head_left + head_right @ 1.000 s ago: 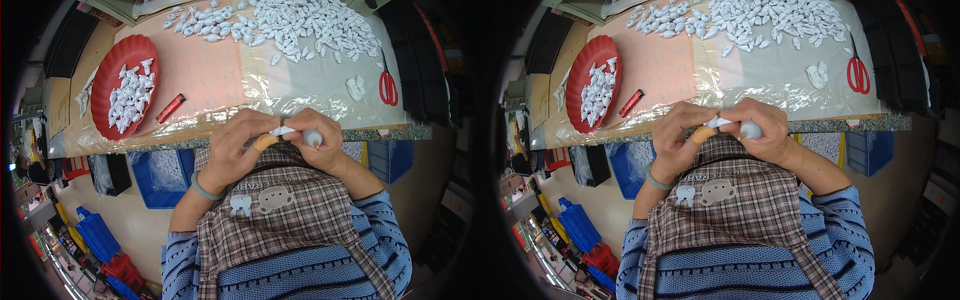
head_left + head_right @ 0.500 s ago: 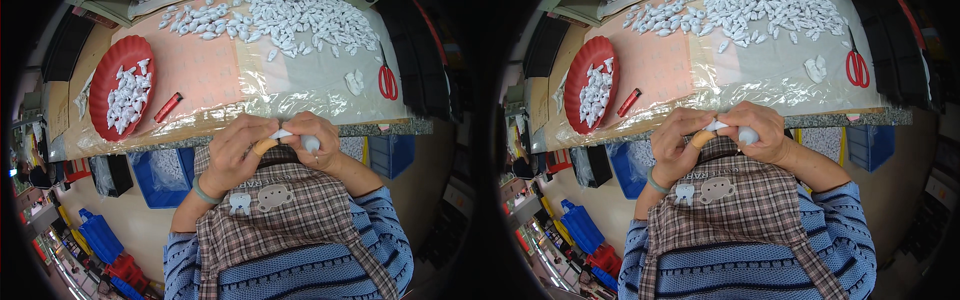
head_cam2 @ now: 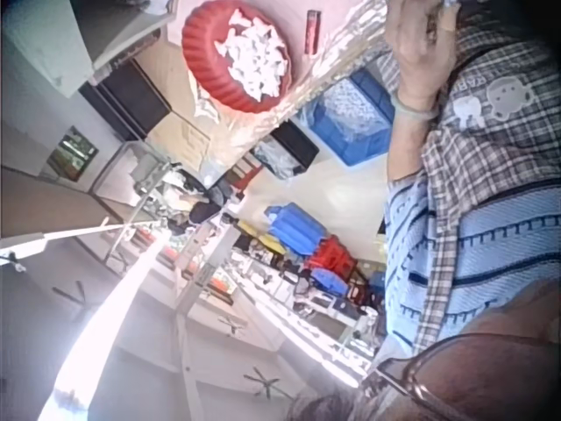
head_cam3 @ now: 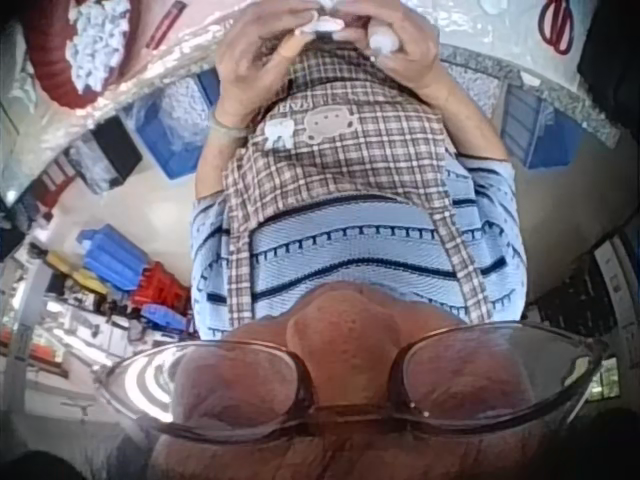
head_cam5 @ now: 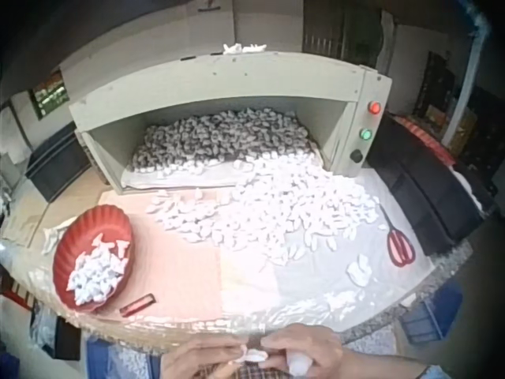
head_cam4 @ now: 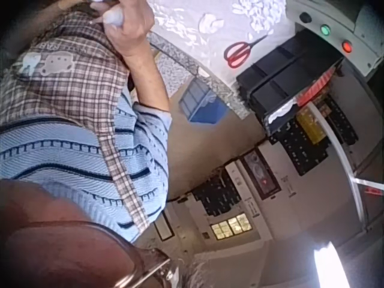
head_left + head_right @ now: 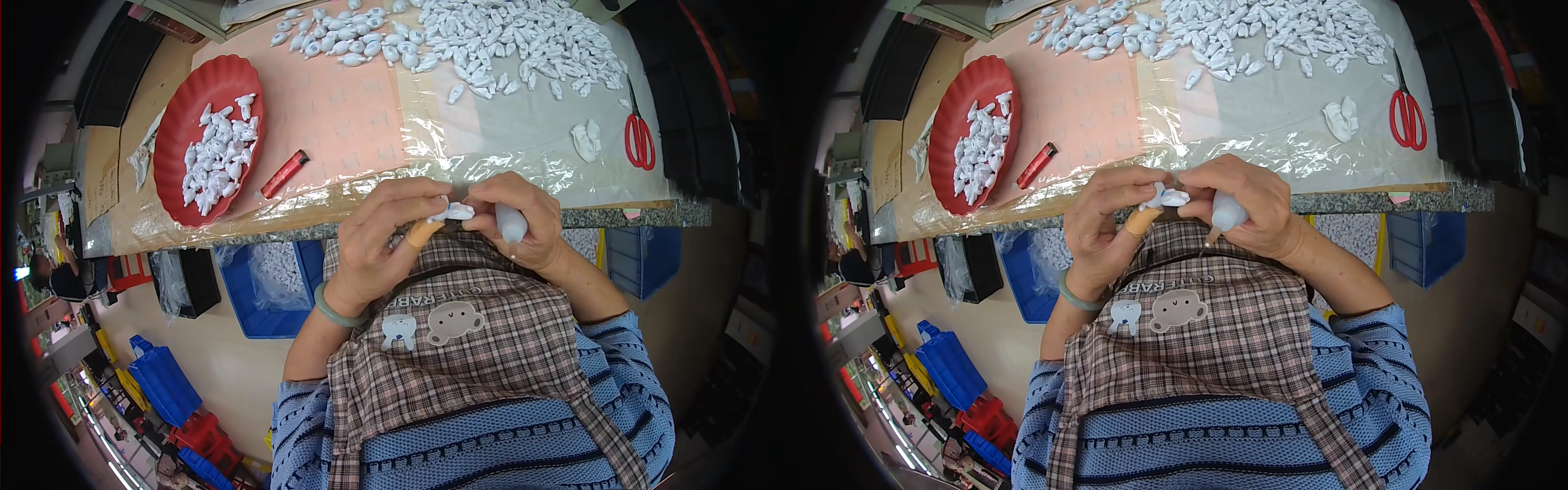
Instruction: The person assembles small plastic figurines by applying glue from a squeeze bottle and attaching small parts together by hand, placing the assembled figurines into a bowl.
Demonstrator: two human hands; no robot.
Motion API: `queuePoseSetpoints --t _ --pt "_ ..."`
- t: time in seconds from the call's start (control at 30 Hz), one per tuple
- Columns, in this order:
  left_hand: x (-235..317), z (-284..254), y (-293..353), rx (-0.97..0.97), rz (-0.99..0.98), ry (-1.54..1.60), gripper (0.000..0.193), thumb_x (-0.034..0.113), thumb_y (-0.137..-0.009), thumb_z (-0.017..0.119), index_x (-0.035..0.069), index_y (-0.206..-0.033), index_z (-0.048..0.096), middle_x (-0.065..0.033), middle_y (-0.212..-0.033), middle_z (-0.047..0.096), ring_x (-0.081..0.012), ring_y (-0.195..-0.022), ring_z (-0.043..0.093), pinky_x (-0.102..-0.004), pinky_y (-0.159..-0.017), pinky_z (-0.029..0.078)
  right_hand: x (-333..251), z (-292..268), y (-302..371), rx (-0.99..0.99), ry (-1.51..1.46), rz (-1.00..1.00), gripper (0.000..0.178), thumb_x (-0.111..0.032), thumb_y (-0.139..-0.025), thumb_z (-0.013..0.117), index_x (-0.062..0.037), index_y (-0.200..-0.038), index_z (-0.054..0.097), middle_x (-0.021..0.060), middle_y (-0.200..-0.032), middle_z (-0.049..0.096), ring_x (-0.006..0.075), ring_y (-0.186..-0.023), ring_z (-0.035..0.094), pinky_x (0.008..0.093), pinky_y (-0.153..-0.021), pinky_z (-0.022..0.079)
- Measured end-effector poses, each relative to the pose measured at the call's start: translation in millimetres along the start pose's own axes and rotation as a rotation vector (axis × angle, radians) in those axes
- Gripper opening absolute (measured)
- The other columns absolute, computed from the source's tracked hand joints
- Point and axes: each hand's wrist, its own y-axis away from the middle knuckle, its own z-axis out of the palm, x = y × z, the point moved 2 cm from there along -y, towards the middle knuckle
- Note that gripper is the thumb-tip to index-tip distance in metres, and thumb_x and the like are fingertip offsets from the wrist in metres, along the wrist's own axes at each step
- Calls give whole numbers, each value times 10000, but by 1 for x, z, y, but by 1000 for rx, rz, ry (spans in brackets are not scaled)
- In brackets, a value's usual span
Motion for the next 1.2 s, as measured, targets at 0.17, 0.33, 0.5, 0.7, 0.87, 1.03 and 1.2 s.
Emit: queuePoseSetpoints --t 0.17,0.33,0.5,0.7,0.87,1.03,1.2 --pt "-1 -2 -1 26 19 -13 188 -24 -765 679 6 -941 623 -145 -999 660 -238 -886 653 -295 -735 544 1 -1 1 -7 -13 0 321 -96 -759 750 -1 -1020 588 115 -808 647 164 -664 631 244 -560 502" --pt "-2 -17 -1 71 25 -56 195 -27 -762 681 8 -941 613 -146 -1005 660 -245 -898 649 -294 -743 543 3 -2 2 8 -16 13 290 -84 -769 739 0 -1005 594 119 -804 650 173 -679 634 248 -571 503" --pt "-13 -88 -8 396 39 -443 242 -63 -761 650 -3 -993 614 -147 -1000 645 -246 -908 637 -296 -741 523 11 -11 9 45 73 62 200 -50 -782 719 -3 -941 609 116 -795 646 204 -681 621 277 -602 491" --pt "-21 -144 -24 438 -61 -934 255 -26 -793 618 -2 -1047 618 -144 -1070 615 -260 -962 610 -347 -829 491 13 -14 8 42 79 61 191 -25 -773 718 -5 -925 605 113 -787 643 212 -682 615 276 -600 482" --pt "-40 -92 -57 206 77 -901 245 4 -760 616 16 -1005 623 -137 -1058 606 -327 -1001 564 -395 -862 459 14 -13 5 30 84 54 192 -7 -767 717 -2 -921 603 118 -790 644 215 -677 614 280 -601 484" --pt "-86 -60 -92 130 49 -767 199 11 -742 622 31 -940 631 -115 -988 619 -308 -935 573 -392 -795 474 13 -13 1 13 82 51 212 38 -732 719 4 -906 603 117 -778 643 224 -675 623 282 -591 491" --pt "-108 -55 -107 29 0 -860 194 30 -716 647 55 -909 643 -100 -904 619 -286 -880 572 -392 -744 477 12 -13 2 9 87 30 216 51 -722 717 6 -900 603 116 -773 642 228 -671 625 285 -582 494"
